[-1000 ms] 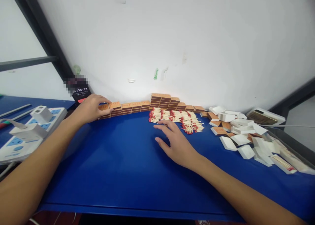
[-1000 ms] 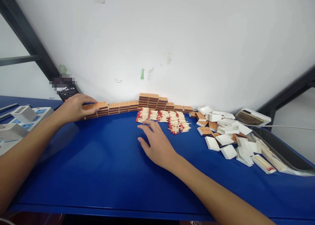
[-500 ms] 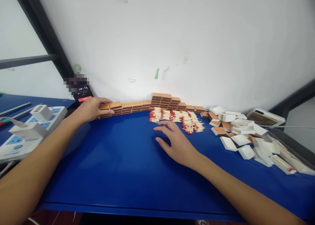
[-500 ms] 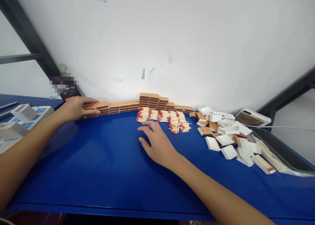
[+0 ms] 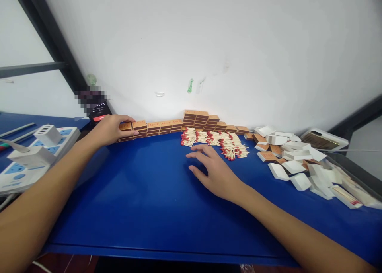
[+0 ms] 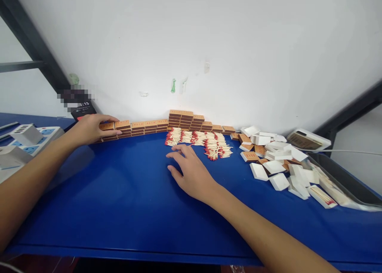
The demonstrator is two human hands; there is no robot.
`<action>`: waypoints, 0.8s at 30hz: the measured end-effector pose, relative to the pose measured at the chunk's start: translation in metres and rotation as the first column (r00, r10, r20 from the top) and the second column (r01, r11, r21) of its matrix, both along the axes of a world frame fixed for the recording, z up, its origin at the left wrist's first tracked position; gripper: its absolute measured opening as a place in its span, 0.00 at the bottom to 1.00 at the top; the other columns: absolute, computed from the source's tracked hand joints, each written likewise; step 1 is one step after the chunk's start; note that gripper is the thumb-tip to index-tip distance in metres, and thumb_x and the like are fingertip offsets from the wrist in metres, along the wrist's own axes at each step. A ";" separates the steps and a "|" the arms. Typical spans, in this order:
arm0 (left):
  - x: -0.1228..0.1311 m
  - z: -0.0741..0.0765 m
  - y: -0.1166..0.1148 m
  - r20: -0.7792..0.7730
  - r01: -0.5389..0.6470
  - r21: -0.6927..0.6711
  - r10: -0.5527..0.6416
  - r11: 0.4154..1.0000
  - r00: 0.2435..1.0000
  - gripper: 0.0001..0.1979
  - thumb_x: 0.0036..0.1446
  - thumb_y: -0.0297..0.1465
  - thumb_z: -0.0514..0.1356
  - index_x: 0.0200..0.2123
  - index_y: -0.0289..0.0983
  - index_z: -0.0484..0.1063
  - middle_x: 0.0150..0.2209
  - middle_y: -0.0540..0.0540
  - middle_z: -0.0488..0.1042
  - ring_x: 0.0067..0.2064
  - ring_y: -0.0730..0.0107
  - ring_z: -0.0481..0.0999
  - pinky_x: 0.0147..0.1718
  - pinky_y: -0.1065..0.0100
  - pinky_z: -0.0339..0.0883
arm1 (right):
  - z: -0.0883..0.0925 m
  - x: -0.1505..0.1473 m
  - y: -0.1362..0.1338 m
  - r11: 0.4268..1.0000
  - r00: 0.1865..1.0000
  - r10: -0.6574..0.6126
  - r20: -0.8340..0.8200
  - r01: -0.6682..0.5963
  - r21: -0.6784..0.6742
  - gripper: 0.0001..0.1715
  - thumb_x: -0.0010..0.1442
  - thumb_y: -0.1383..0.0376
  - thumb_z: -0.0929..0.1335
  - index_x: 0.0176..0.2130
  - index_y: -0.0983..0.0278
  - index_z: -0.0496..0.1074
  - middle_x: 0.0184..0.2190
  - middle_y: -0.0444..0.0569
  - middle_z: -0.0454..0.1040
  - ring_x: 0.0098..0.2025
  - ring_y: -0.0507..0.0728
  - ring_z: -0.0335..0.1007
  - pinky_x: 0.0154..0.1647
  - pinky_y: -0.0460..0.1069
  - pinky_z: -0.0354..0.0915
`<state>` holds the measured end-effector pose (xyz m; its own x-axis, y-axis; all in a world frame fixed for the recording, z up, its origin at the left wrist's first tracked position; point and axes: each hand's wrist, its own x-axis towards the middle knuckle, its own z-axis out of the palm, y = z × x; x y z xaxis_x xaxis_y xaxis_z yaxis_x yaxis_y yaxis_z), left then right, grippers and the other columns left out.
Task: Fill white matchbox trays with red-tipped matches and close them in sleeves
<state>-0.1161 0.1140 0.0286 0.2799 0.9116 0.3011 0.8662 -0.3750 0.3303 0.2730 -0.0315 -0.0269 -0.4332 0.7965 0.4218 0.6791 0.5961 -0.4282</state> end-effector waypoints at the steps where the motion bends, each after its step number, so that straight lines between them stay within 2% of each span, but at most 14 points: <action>1: 0.001 0.001 0.000 -0.035 -0.007 0.007 0.007 1.000 0.999 0.36 0.53 0.61 0.68 0.51 0.38 0.84 0.45 0.37 0.85 0.46 0.47 0.81 0.46 0.58 0.70 | 0.000 0.000 0.000 1.000 1.000 -0.002 0.001 0.002 0.001 0.17 0.73 0.64 0.68 0.59 0.57 0.77 0.64 0.60 0.71 0.68 0.69 0.70 0.69 0.71 0.70; 5: 0.002 0.003 -0.001 -0.156 -0.012 0.016 0.014 1.000 0.988 0.36 0.59 0.62 0.63 0.51 0.36 0.83 0.46 0.38 0.84 0.44 0.52 0.79 0.43 0.61 0.68 | 0.001 0.000 -0.001 1.000 1.000 -0.002 -0.004 0.002 0.012 0.17 0.73 0.65 0.68 0.59 0.57 0.77 0.64 0.59 0.71 0.68 0.68 0.70 0.68 0.70 0.71; 10: 0.001 0.003 0.000 -0.173 -0.020 -0.001 0.019 1.000 0.985 0.38 0.60 0.63 0.60 0.52 0.36 0.83 0.43 0.37 0.84 0.41 0.51 0.79 0.40 0.60 0.67 | 0.002 0.000 0.000 0.999 1.000 0.002 -0.021 -0.001 0.041 0.16 0.72 0.66 0.69 0.58 0.56 0.77 0.63 0.59 0.72 0.67 0.68 0.71 0.67 0.71 0.71; 16: 0.002 0.003 0.002 -0.180 -0.029 -0.007 0.028 1.000 0.983 0.37 0.58 0.61 0.63 0.55 0.37 0.83 0.44 0.38 0.84 0.42 0.48 0.80 0.40 0.60 0.68 | 0.003 0.001 0.001 0.998 1.000 0.000 -0.024 0.001 0.057 0.15 0.72 0.66 0.69 0.57 0.57 0.77 0.63 0.60 0.72 0.67 0.68 0.71 0.67 0.70 0.72; 21: 0.008 0.006 0.000 -0.221 -0.011 -0.015 0.008 1.000 0.975 0.33 0.60 0.59 0.62 0.50 0.37 0.84 0.41 0.39 0.83 0.40 0.52 0.78 0.38 0.61 0.65 | 0.002 0.001 0.002 0.998 1.000 -0.002 -0.021 0.003 0.064 0.15 0.73 0.66 0.69 0.57 0.58 0.77 0.62 0.60 0.72 0.67 0.68 0.71 0.68 0.70 0.71; 24: 0.010 0.006 0.001 -0.234 -0.025 -0.009 0.022 1.000 0.972 0.33 0.59 0.59 0.61 0.49 0.37 0.83 0.41 0.38 0.83 0.42 0.50 0.79 0.39 0.61 0.65 | 0.002 0.001 0.002 0.998 1.000 -0.004 -0.025 0.006 0.067 0.15 0.73 0.66 0.69 0.57 0.58 0.77 0.62 0.60 0.72 0.67 0.68 0.71 0.69 0.70 0.70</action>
<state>-0.1065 0.1148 0.0346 0.3196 0.9220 0.2188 0.9285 -0.3508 0.1218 0.2742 -0.0294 -0.0253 -0.4182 0.7682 0.4847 0.6719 0.6208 -0.4041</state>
